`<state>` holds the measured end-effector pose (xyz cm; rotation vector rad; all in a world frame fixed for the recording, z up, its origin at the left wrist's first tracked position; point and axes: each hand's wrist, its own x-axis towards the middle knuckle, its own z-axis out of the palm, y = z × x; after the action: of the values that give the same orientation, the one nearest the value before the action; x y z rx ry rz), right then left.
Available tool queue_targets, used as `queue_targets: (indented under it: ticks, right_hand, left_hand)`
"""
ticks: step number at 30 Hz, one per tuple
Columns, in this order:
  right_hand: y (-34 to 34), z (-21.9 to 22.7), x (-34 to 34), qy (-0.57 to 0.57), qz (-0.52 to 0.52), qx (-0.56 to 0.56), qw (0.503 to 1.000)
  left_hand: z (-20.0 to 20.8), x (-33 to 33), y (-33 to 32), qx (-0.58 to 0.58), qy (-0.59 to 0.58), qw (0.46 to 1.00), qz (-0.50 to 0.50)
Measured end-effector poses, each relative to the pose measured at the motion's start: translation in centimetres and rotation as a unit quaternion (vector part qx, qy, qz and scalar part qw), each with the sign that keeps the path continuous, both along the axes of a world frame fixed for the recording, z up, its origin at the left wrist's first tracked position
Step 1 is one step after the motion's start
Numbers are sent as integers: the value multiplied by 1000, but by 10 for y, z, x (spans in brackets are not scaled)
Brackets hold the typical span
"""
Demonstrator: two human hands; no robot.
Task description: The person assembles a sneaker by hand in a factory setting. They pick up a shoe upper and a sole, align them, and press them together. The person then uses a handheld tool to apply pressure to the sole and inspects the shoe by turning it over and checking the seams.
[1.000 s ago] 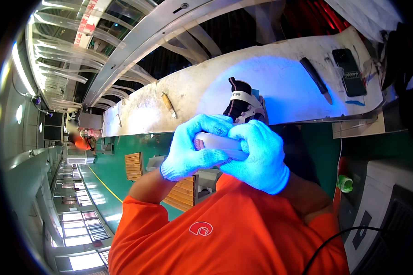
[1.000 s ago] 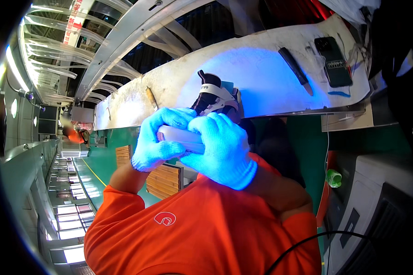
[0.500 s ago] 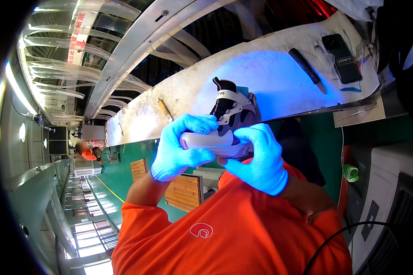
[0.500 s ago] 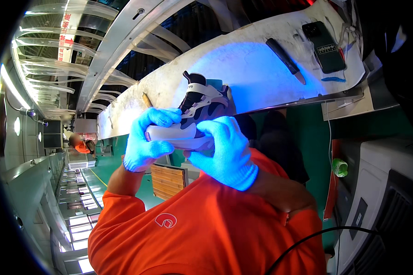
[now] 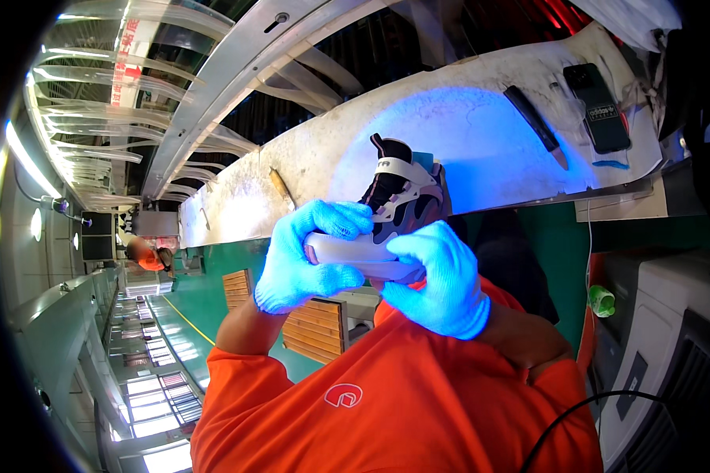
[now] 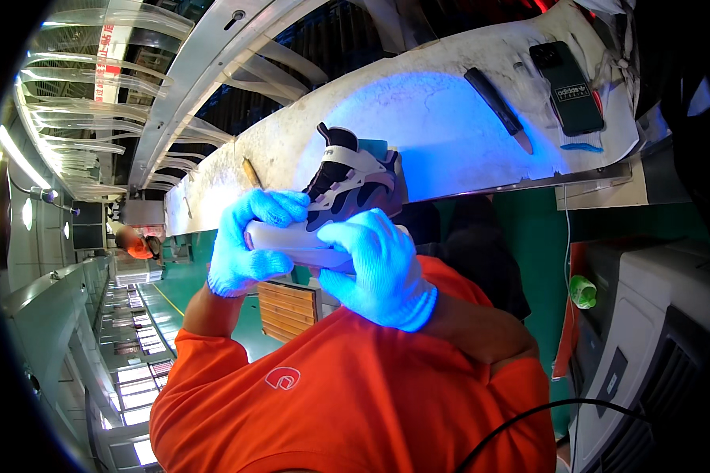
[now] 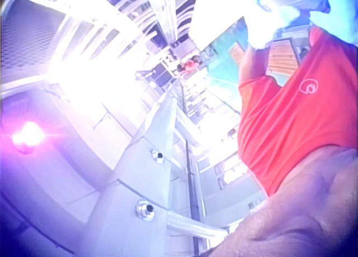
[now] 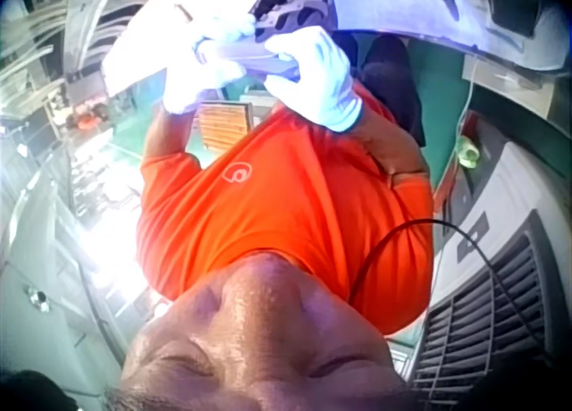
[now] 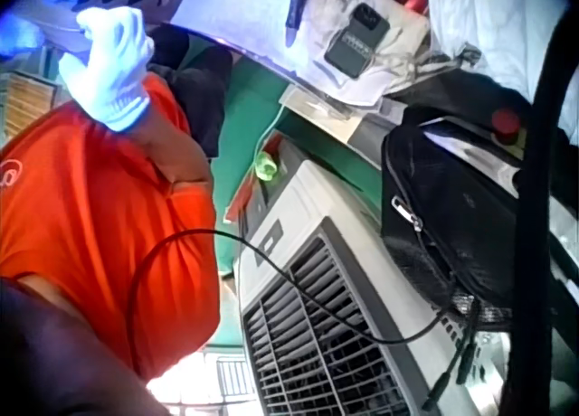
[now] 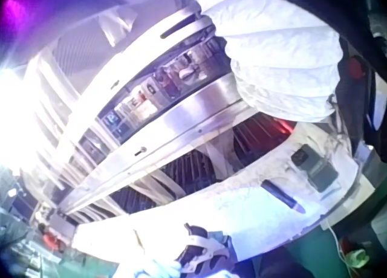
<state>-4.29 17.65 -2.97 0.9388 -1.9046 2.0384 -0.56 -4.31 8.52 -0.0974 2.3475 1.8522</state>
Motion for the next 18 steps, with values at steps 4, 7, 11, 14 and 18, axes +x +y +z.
queue_targets:
  ticks: [4, 7, 11, 14, 18]
  right_hand:
    - [-6, 3, -5, -3, -6, 20, 1000]
    - [-11, 2, -9, 28, -2, 24, 999]
    - [-20, 5, -13, 7, 4, 37, 999]
    - [-31, 8, -19, 14, 0, 49, 999]
    - [-37, 9, -23, 17, 21, 72, 997]
  left_hand:
    - [-4, -7, -11, 12, 9, 1000, -14]
    - [-7, -9, -16, 34, 16, 999, -24]
    - [-6, -13, -26, 42, 4, 999, -35]
    - [19, -19, -21, -40, -44, 998, -28]
    - [30, -28, -23, -146, -76, 986, -38]
